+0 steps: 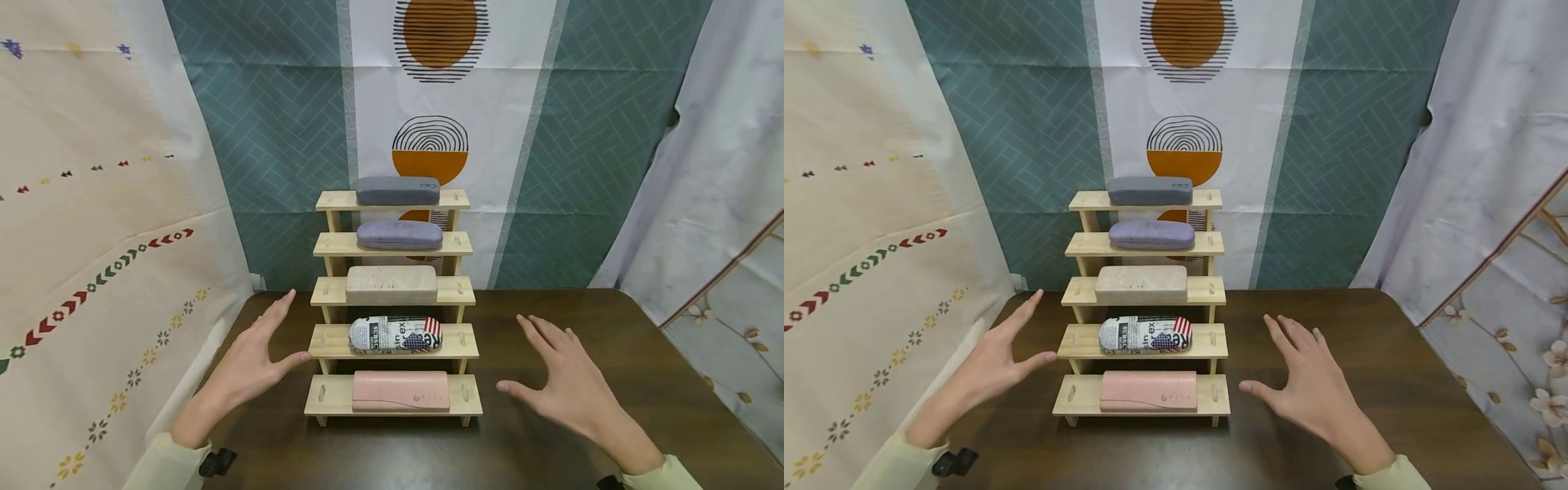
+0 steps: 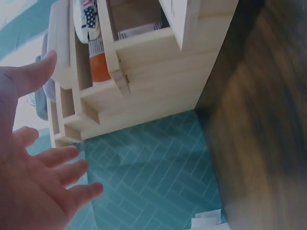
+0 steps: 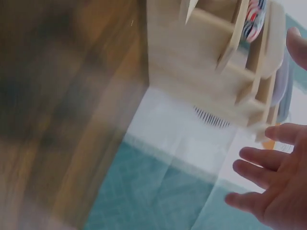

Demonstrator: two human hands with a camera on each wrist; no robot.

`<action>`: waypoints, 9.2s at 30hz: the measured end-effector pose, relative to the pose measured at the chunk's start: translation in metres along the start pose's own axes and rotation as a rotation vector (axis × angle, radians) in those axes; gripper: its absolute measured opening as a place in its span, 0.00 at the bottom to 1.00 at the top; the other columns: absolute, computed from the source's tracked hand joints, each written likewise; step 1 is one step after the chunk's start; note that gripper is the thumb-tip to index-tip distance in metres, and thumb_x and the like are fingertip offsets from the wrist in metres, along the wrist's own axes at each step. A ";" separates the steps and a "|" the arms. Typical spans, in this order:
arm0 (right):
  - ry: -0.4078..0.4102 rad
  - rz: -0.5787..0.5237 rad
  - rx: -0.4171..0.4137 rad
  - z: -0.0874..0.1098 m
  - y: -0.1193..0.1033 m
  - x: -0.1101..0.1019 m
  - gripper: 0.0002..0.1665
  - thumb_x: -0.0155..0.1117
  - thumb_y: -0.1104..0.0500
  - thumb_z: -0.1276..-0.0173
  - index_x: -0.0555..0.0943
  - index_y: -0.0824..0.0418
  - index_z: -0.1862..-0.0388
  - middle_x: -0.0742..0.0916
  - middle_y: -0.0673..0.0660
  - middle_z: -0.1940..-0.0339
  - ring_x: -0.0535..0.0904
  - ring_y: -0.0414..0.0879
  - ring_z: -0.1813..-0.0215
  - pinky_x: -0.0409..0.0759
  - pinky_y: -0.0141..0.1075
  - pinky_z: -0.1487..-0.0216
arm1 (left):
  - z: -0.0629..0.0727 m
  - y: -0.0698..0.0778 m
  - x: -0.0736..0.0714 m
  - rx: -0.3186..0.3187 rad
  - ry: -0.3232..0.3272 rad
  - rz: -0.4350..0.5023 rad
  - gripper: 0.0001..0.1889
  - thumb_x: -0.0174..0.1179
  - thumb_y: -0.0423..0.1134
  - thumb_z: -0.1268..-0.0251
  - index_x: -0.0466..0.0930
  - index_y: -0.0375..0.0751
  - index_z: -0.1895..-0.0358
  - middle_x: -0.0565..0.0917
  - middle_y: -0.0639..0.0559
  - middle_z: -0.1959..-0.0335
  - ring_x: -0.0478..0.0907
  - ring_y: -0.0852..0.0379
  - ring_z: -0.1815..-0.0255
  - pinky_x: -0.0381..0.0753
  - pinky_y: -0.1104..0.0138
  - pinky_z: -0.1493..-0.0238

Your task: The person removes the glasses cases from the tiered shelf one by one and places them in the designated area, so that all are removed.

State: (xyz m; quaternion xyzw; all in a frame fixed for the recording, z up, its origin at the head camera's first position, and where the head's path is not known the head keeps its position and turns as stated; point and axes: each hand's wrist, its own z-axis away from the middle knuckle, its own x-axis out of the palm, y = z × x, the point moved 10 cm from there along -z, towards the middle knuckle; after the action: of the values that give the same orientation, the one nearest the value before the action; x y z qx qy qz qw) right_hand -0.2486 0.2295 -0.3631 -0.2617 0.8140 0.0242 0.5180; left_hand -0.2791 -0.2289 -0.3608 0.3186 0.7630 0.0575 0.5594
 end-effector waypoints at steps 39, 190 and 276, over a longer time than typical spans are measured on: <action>-0.173 -0.368 -0.058 0.004 -0.072 0.086 0.45 0.85 0.49 0.40 0.78 0.62 0.27 0.82 0.59 0.30 0.76 0.55 0.29 0.78 0.57 0.32 | -0.021 -0.005 0.034 -0.014 -0.018 0.216 0.60 0.85 0.34 0.50 0.57 0.54 0.14 0.68 0.38 0.21 0.75 0.32 0.30 0.80 0.40 0.37; -0.191 -0.873 0.080 -0.002 -0.059 0.068 0.38 0.88 0.57 0.45 0.83 0.49 0.36 0.87 0.48 0.42 0.80 0.46 0.38 0.76 0.32 0.35 | -0.027 -0.031 0.047 -0.012 -0.079 0.546 0.55 0.83 0.31 0.49 0.62 0.54 0.16 0.81 0.36 0.35 0.81 0.40 0.35 0.82 0.49 0.38; -0.057 -0.648 0.266 -0.011 0.214 0.009 0.32 0.78 0.65 0.34 0.79 0.64 0.32 0.85 0.40 0.49 0.82 0.35 0.54 0.83 0.26 0.58 | -0.028 -0.030 0.047 -0.029 -0.089 0.549 0.56 0.83 0.31 0.49 0.62 0.53 0.16 0.81 0.36 0.35 0.81 0.40 0.35 0.80 0.44 0.38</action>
State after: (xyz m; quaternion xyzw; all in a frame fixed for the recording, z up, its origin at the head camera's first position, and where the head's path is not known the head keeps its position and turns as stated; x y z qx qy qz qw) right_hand -0.3571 0.4071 -0.4155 -0.4357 0.6700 -0.2406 0.5508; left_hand -0.3245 -0.2195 -0.4023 0.5077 0.6220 0.2039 0.5602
